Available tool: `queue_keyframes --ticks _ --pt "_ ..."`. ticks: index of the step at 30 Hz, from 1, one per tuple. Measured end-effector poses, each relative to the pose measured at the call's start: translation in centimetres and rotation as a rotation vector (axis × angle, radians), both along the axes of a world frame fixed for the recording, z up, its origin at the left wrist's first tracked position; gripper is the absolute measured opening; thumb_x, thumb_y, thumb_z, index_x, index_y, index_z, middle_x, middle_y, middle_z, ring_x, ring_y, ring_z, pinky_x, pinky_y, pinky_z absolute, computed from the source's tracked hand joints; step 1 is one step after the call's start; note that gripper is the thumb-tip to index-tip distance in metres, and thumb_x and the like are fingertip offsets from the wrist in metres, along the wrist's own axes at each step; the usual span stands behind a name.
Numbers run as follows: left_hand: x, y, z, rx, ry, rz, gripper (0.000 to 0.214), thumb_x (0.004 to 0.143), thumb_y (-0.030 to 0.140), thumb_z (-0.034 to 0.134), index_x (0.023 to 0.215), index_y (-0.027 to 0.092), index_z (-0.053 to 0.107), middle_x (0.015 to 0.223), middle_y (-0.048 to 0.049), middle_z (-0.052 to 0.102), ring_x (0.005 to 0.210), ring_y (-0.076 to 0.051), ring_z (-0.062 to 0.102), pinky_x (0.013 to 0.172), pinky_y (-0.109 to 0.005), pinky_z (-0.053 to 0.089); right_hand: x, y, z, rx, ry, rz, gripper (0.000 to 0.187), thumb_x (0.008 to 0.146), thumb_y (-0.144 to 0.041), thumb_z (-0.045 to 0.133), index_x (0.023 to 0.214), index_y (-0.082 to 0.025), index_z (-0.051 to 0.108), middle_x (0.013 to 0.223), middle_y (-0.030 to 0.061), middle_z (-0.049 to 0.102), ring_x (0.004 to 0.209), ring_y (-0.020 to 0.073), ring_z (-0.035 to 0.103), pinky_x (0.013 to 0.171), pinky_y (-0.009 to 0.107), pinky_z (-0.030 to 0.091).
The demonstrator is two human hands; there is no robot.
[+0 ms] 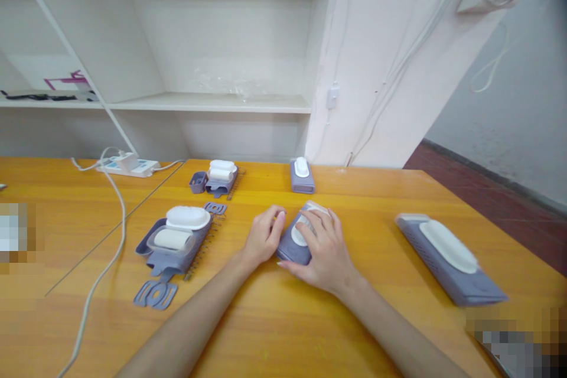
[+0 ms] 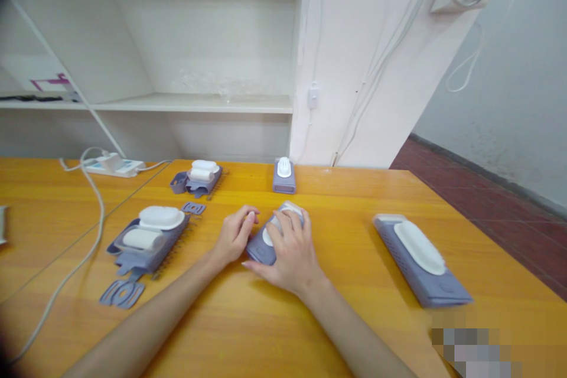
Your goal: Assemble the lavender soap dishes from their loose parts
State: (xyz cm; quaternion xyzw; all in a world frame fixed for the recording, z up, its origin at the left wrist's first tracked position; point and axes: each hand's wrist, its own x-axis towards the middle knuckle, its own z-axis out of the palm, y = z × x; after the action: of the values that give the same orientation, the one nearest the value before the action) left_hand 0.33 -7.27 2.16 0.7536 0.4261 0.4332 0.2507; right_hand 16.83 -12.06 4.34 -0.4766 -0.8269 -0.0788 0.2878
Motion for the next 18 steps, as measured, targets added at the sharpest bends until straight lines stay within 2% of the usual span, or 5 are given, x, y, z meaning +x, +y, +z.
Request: queue_keyframes --ticks 3,8,11,13,18 --pt "-0.1 -0.3 0.1 0.014 0.076 -0.089 0.030 0.093 0.039 0.030 0.102 0.021 0.052 0.078 -0.0026 0.060 0.071 -0.015 0.057 0.068 -0.026 0.042 -0.5 -0.5 0.9 -0.027 -0.059 -0.063 0.069 0.062 -0.071 0.060 0.106 -0.018 0.060 0.119 0.0180 0.055 0.112 0.0365 0.043 0.104 0.061 0.015" --pt "0.0 -0.4 0.0 0.011 0.119 -0.093 0.029 0.093 0.038 0.030 0.105 0.023 0.052 0.075 -0.0013 0.059 0.069 -0.015 0.058 0.065 -0.024 0.041 -1.0 -1.4 2.2 -0.043 -0.200 -0.151 0.051 0.065 -0.048 0.069 0.107 -0.021 0.058 0.115 0.0165 0.058 0.111 0.0359 0.046 0.103 0.063 0.013" --pt "0.0 -0.4 0.0 0.006 0.136 -0.076 0.029 0.094 0.037 0.029 0.105 0.022 0.051 0.070 -0.0001 0.057 0.064 -0.014 0.056 0.062 -0.024 0.039 -0.4 -1.6 2.8 -0.081 -0.265 -0.195 0.046 0.063 -0.043 0.073 0.102 -0.023 0.061 0.116 0.0165 0.059 0.110 0.0389 0.046 0.094 0.064 0.023" --pt "0.0 -0.4 0.0 0.013 0.154 -0.074 0.029 0.094 0.036 0.029 0.105 0.022 0.051 0.068 0.0005 0.056 0.062 -0.014 0.055 0.060 -0.024 0.038 0.4 -1.5 3.1 -0.121 -0.297 -0.254 0.040 0.061 -0.038 0.075 0.097 -0.023 0.064 0.120 0.0175 0.057 0.105 0.0401 0.050 0.084 0.060 0.033" --pt "0.1 -0.4 0.1 0.042 0.207 -0.066 0.029 0.094 0.037 0.028 0.104 0.022 0.051 0.063 0.0020 0.051 0.057 -0.013 0.052 0.057 -0.024 0.034 3.4 -0.2 2.9 -0.245 -0.450 -0.427 0.035 0.063 -0.021 0.070 0.097 -0.021 0.066 0.126 0.0181 0.053 0.079 0.0309 0.063 0.068 0.044 0.043"
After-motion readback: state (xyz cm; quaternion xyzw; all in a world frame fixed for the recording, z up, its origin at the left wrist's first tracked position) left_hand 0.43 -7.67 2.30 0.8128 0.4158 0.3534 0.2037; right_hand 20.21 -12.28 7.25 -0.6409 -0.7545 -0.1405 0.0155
